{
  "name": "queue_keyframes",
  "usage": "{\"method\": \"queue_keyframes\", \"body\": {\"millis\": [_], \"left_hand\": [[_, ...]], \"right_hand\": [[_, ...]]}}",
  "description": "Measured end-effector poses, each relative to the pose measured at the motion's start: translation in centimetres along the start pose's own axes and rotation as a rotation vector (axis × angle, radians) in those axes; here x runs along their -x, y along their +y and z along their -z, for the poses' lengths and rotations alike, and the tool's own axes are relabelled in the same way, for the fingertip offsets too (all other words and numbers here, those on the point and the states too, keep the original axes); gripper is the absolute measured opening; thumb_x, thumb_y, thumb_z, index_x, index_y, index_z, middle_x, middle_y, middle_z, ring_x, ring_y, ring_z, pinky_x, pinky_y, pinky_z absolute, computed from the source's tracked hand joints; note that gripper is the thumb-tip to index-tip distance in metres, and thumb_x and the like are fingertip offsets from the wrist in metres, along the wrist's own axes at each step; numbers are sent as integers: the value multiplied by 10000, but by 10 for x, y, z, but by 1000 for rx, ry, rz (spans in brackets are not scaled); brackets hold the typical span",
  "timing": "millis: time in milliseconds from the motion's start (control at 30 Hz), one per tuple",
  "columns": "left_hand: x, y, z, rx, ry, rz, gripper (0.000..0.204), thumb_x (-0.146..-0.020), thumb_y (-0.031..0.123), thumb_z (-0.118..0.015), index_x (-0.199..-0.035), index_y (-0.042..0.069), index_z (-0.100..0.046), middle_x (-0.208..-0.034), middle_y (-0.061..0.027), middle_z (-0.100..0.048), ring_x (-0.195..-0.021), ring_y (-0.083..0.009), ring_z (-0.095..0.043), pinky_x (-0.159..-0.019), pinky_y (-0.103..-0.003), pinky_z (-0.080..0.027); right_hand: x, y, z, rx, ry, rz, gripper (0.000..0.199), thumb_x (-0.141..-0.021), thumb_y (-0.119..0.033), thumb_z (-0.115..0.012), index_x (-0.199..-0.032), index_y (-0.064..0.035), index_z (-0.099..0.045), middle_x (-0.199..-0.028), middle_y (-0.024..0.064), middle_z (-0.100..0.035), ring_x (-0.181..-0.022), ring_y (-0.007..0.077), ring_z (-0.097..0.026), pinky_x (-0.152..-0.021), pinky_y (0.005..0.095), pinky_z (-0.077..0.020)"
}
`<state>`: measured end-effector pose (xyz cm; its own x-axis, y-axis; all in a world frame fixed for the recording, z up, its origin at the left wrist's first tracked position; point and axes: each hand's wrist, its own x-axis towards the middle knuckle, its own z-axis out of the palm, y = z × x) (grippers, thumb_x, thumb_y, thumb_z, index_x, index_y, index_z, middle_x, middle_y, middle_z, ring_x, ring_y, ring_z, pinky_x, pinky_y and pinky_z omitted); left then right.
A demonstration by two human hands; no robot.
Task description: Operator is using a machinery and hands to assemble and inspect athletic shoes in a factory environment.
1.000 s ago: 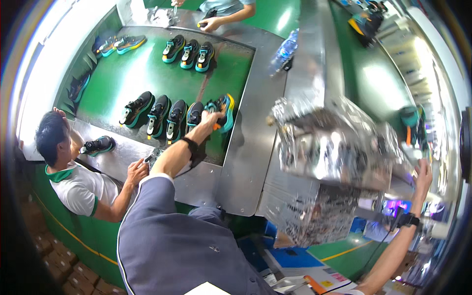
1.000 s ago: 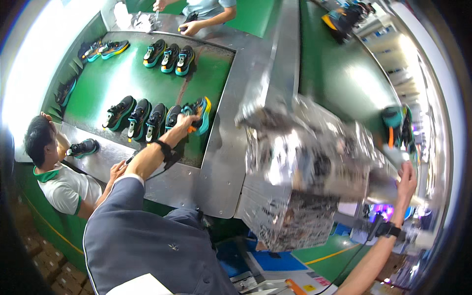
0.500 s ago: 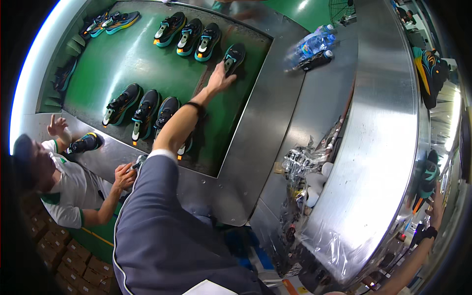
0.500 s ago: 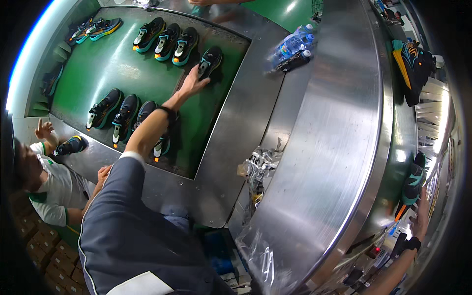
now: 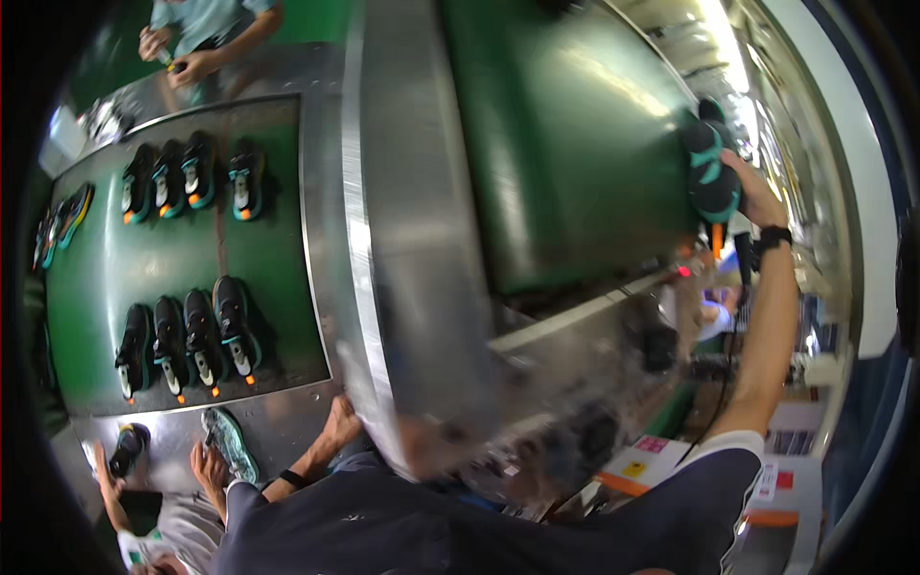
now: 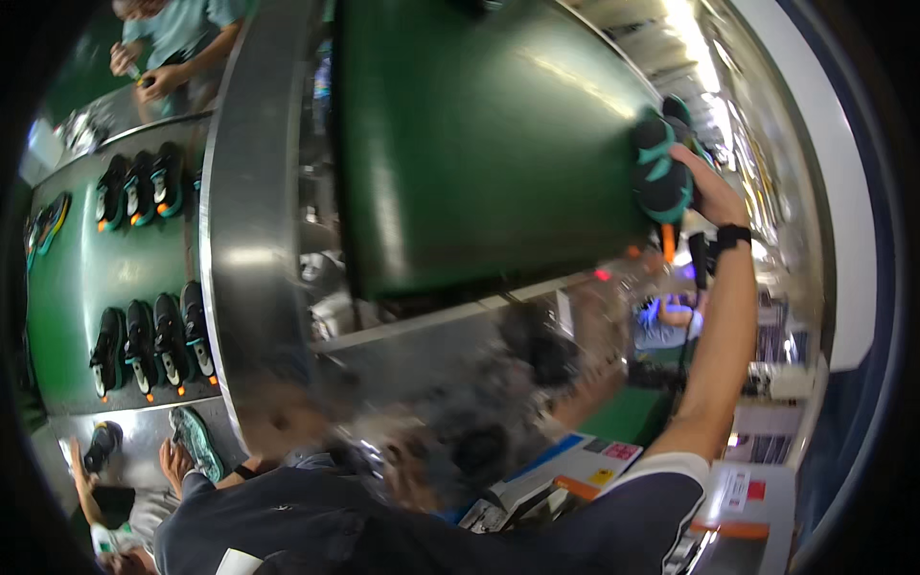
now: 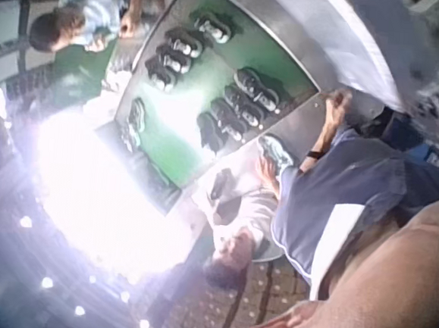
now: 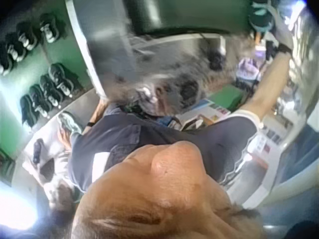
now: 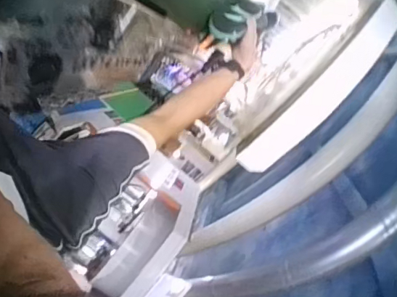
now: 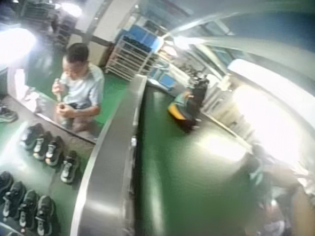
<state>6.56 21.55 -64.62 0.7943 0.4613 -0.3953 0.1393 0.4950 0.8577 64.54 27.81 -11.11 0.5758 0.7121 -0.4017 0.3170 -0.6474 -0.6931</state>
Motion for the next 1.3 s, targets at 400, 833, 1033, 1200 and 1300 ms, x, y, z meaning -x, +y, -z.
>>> {"method": "queue_keyframes", "body": {"millis": [400,833,1033,1200,1300], "left_hand": [[13,225,-182,250,-1060,-29,654,-894,42,-625,-1451,57,-284,-1422,-120,-414,-1240,-256,-487,-1045,-404,-403],[139,167,-414,323,-928,-240,636,-822,194,-707,-1335,6,-382,-1219,-90,-527,-1103,-189,-535,-963,-346,-425],[242,87,-484,195,-1272,215,461,-875,139,-593,-1289,0,-445,-1158,-85,-573,-1061,-194,-573,-940,-341,-455],[355,22,-537,-346,-1575,-1,604,-852,113,-611,-1390,-20,-374,-1208,-75,-560,-1089,-145,-521,-953,-283,-405],[400,-35,-573,-516,-1817,-19,681,-903,305,-618,-1437,5,-322,-1233,-116,-570,-1101,-167,-529,-946,-294,-416]], "right_hand": [[161,27,-34,481,463,414,639,-721,-367,-713,-1213,4,-543,-1077,123,-660,-966,170,-624,-820,317,-481],[556,224,-225,772,1389,214,877,-663,-488,-762,-1316,1,-439,-1045,157,-543,-984,293,-516,-868,430,-355],[725,369,-337,-655,1512,189,726,-761,-217,-767,-1345,20,-408,-1232,105,-547,-1079,176,-546,-894,307,-458],[816,418,-415,-1210,1797,3,526,-738,-48,-686,-1230,28,-519,-1053,55,-617,-919,132,-591,-850,288,-490],[876,450,-457,-1122,2043,-121,532,-712,-21,-673,-1225,1,-536,-1043,61,-620,-922,142,-590,-829,288,-495]]}}
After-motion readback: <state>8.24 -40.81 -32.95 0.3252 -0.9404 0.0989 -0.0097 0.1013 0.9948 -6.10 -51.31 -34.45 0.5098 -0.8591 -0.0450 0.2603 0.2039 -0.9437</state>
